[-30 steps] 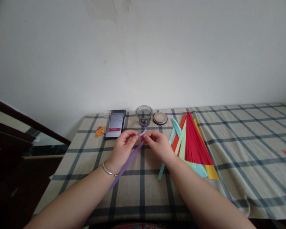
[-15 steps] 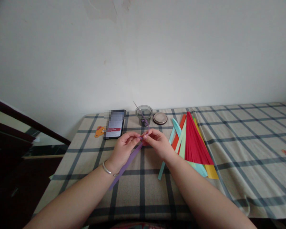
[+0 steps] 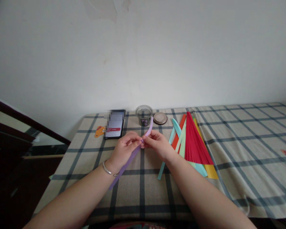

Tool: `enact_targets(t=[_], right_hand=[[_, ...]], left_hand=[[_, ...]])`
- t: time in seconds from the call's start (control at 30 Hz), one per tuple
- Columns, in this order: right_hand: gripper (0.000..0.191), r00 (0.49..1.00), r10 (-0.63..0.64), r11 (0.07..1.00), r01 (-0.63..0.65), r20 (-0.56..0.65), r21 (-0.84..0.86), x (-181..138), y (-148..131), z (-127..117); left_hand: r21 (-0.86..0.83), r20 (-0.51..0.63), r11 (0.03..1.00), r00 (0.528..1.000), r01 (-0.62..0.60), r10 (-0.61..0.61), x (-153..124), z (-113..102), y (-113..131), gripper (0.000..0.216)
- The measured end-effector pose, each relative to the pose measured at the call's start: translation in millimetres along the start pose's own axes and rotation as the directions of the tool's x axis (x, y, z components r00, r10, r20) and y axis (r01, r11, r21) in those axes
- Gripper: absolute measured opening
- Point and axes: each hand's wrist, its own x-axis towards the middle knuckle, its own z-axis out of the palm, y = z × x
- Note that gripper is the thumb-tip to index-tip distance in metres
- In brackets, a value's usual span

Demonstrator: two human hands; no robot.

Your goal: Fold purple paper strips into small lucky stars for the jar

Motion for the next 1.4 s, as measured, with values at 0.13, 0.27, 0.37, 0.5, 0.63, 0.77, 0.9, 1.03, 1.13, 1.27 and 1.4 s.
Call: enact_targets(t=[0.13, 0.27, 0.37, 0.5, 0.63, 0.77, 0.9, 1.03, 1.13, 1.27, 1.4], right_hand=[[0.021, 0.999, 0.037, 0.999, -0.038, 0.039, 0.032, -0.3, -0.5, 0.0], [0.019, 0.998, 0.051, 0.996, -0.054, 0.046, 0.073, -0.2, 0.7, -0.7], [0.021, 0.999, 0.046, 0.994, -0.048, 0.028, 0.097, 0.1, 1.1, -0.3], [0.022, 1.0, 0.015, 0.996, -0.014, -0.009, 0.093, 0.9, 1.3, 0.0], [0.023, 0.997, -0.027, 0.999, 0.03, -0.068, 0.036, 1.6, 2.2, -0.4], [0.023, 0.992, -0.078, 0.997, 0.078, -0.098, -0.009, 1.8, 3.1, -0.6], [0.021, 0.986, -0.132, 0.99, 0.126, -0.1, -0.062, 1.9, 3.2, -0.2], [0.021, 0.982, -0.16, 0.985, 0.153, -0.103, -0.075, 1.9, 2.6, 1.0], [0.022, 0.979, -0.177, 0.98, 0.167, -0.103, -0.105, 1.6, 1.8, 2.4], [0.025, 0.974, -0.193, 0.974, 0.175, -0.123, -0.141, 0.9, 1.7, 3.6], [0.024, 0.969, -0.216, 0.959, 0.188, -0.118, -0.214, 0.3, 2.0, 3.9]], left_hand=[[0.093, -0.021, 0.994, 0.998, -0.054, 0.057, -0.1, -3.9, -4.5, 0.005], [0.105, -0.022, 0.993, 0.998, -0.058, 0.061, 0.0, -3.7, -2.9, 0.006], [0.063, -0.032, 0.998, 0.999, -0.03, 0.032, -0.5, -1.0, -1.7, 0.013], [0.008, -0.033, 0.996, 0.995, 0.093, -0.093, -2.2, 1.7, -3.1, 0.02], [0.011, -0.018, 0.99, 0.99, 0.139, -0.138, -3.4, 1.2, -4.6, 0.021], [0.032, -0.001, 0.99, 0.991, 0.135, -0.135, -3.7, 0.4, -5.3, 0.019], [0.04, 0.006, 0.991, 0.991, 0.131, -0.132, -4.1, 0.6, -5.9, 0.019], [0.04, 0.012, 0.988, 0.989, 0.147, -0.147, -5.1, 0.4, -6.5, 0.019], [0.053, 0.021, 0.988, 0.989, 0.148, -0.149, -5.6, 0.5, -6.3, 0.019], [0.08, 0.015, 0.987, 0.99, 0.138, -0.139, -5.6, 1.0, -5.4, 0.019], [0.121, -0.031, 0.984, 0.992, 0.128, -0.125, -5.1, 0.9, -5.3, 0.016]])
